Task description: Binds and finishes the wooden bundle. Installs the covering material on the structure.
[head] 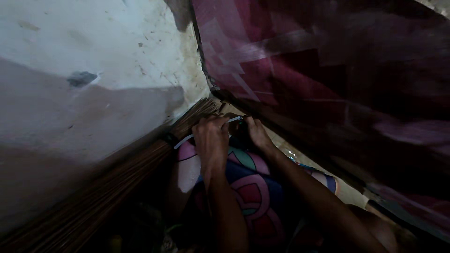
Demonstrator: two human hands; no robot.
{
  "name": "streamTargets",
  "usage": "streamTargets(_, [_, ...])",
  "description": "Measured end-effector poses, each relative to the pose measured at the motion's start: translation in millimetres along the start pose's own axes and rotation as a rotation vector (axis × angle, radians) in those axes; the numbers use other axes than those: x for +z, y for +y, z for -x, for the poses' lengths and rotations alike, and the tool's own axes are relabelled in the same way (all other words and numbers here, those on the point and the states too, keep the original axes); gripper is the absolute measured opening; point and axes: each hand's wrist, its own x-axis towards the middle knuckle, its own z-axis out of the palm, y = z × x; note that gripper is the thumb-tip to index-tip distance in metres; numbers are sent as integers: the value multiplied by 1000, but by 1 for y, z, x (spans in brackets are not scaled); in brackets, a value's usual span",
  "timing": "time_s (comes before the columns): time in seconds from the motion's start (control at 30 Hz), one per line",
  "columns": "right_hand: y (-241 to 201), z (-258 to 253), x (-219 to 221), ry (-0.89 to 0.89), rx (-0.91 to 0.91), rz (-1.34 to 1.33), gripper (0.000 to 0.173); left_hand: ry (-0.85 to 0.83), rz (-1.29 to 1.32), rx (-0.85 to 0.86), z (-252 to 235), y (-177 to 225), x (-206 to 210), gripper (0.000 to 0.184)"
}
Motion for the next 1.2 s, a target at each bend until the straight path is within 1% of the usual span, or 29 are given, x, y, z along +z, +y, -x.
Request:
streamTargets(0.5, [0,1,0,-1,-30,-8,56,2,0,3,1,0,0,14])
streamTargets(1.07, [3,-2,0,8,-23,16,55,-5,5,-22,0,1,-1,15])
streamTargets(1.2, [5,-3,2,2,-22,-67,56,18,7,-15,0,1,0,14])
